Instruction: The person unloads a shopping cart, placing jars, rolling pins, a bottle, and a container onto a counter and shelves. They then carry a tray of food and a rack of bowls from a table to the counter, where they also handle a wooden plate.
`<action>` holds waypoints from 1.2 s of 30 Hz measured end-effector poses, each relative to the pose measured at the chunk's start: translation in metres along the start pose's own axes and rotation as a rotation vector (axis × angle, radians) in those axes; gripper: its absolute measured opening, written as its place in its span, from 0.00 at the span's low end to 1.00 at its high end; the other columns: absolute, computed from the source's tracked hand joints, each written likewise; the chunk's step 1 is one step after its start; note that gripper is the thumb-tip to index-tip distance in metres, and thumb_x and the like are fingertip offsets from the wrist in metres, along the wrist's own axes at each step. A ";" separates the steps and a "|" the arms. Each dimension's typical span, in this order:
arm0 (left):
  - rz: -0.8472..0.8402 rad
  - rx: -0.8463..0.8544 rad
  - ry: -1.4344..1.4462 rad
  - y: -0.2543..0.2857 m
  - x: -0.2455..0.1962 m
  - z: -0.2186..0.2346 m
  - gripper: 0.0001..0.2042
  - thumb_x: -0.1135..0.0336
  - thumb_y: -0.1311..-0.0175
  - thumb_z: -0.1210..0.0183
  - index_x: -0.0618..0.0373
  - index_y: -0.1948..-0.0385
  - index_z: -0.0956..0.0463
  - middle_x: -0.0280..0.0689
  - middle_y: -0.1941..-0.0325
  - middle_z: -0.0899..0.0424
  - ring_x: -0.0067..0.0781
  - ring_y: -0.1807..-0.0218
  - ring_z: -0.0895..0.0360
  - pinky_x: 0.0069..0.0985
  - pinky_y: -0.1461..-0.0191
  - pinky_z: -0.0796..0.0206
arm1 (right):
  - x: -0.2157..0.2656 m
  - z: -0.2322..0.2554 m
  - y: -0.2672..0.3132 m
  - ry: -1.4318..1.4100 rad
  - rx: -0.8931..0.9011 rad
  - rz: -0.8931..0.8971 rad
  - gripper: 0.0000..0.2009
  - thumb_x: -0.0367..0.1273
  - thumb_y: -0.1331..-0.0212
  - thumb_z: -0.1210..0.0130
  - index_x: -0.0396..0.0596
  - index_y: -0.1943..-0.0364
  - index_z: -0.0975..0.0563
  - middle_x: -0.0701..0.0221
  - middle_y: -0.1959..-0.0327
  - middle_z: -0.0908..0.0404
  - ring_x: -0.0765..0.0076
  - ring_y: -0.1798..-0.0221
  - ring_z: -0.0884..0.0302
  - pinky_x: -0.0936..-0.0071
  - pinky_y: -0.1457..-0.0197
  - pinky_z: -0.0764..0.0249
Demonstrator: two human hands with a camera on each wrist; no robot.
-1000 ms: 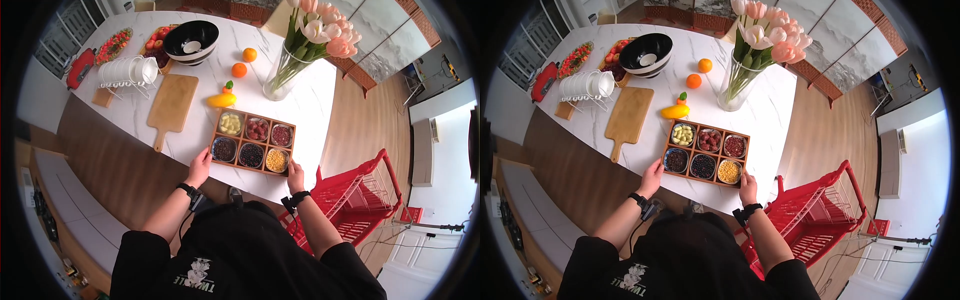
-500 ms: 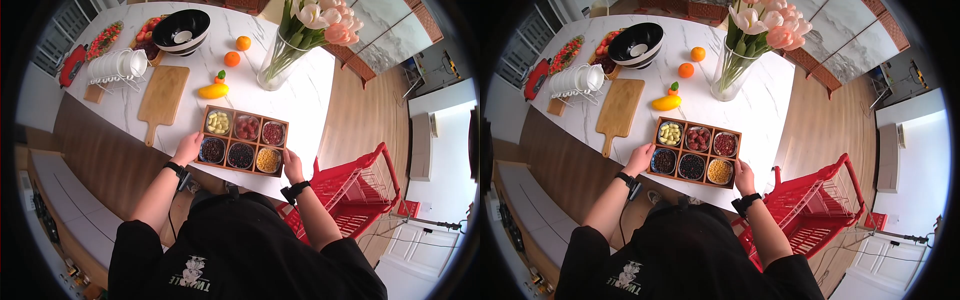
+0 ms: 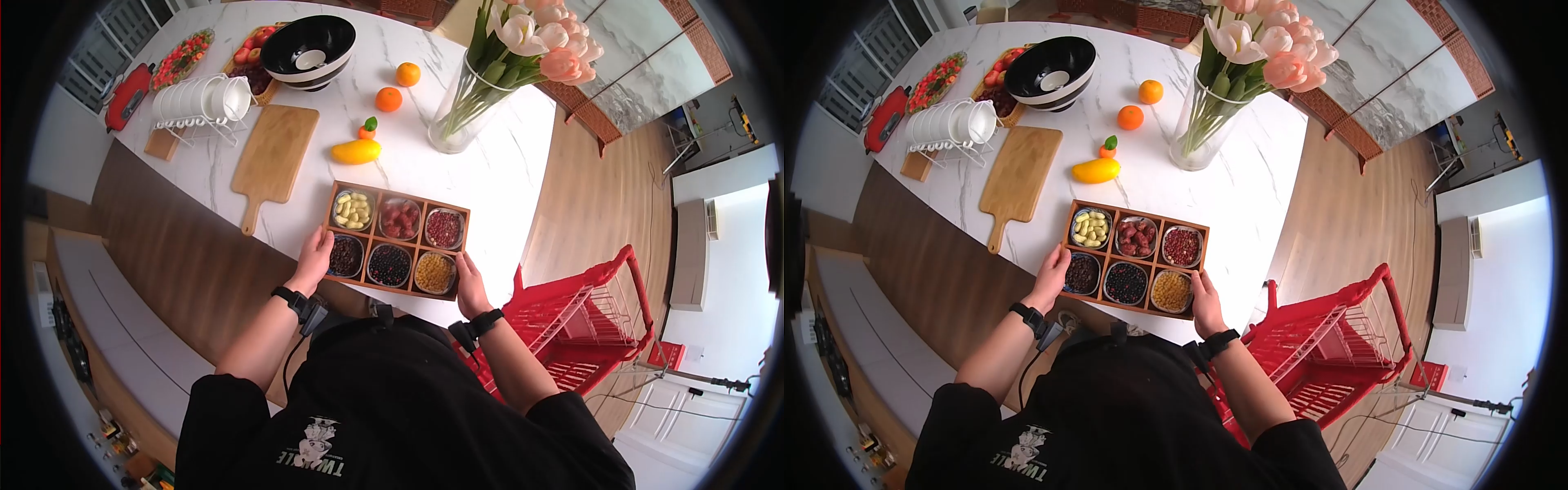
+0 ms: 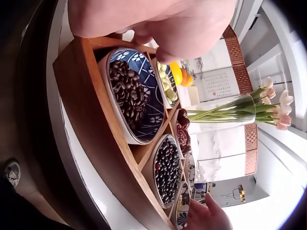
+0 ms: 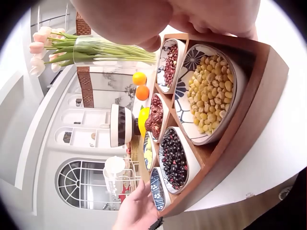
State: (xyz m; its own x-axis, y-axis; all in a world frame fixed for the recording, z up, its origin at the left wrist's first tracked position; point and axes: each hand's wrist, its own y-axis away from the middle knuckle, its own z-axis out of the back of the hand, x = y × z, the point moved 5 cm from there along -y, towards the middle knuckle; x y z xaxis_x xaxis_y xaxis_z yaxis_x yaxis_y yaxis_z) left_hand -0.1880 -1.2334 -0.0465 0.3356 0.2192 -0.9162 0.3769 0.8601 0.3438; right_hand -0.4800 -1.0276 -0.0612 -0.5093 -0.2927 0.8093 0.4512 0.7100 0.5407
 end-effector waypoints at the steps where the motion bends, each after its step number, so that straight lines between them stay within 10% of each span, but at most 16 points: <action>1: 0.034 0.050 0.118 0.002 -0.002 -0.001 0.28 0.53 0.20 0.49 0.62 0.27 0.38 0.40 0.28 0.29 0.29 0.28 0.34 0.26 0.26 0.44 | 0.001 -0.001 0.002 -0.001 0.011 0.009 0.31 0.40 0.19 0.59 0.32 0.24 0.49 0.56 0.21 0.43 0.62 0.20 0.46 0.68 0.19 0.47; 10: 0.036 0.022 0.063 0.010 0.001 0.005 0.31 0.50 0.18 0.55 0.63 0.24 0.46 0.41 0.22 0.37 0.31 0.21 0.42 0.27 0.22 0.50 | 0.000 0.005 -0.001 -0.101 0.023 -0.033 0.27 0.43 0.19 0.59 0.40 0.26 0.39 0.65 0.31 0.28 0.67 0.29 0.33 0.66 0.26 0.36; 13: 0.013 0.006 0.076 0.017 -0.004 0.003 0.31 0.50 0.18 0.56 0.63 0.24 0.46 0.42 0.22 0.37 0.31 0.21 0.42 0.27 0.21 0.50 | 0.007 0.004 0.001 -0.143 0.131 -0.045 0.33 0.42 0.21 0.55 0.34 0.23 0.50 0.57 0.22 0.42 0.63 0.20 0.45 0.68 0.20 0.46; 22: 0.099 -0.023 0.141 0.036 0.017 0.000 0.38 0.44 0.20 0.56 0.66 0.22 0.55 0.45 0.16 0.52 0.34 0.16 0.56 0.29 0.17 0.61 | 0.022 0.004 -0.001 -0.001 0.209 0.058 0.29 0.51 0.20 0.62 0.48 0.25 0.40 0.66 0.28 0.32 0.64 0.28 0.33 0.62 0.25 0.37; 36: -0.146 -0.356 0.466 0.181 -0.006 0.064 0.24 0.62 0.17 0.56 0.63 0.26 0.40 0.39 0.30 0.27 0.28 0.30 0.32 0.25 0.26 0.43 | 0.065 -0.078 0.037 0.152 0.438 0.245 0.25 0.37 0.19 0.61 0.37 0.25 0.41 0.63 0.29 0.29 0.68 0.30 0.30 0.70 0.28 0.33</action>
State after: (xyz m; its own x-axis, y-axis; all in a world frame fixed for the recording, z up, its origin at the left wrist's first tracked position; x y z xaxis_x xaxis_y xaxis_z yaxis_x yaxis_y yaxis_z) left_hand -0.0664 -1.1082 0.0341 -0.1421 0.1966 -0.9701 0.0510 0.9802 0.1911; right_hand -0.4391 -1.0706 0.0298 -0.3008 -0.1506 0.9417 0.1783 0.9611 0.2107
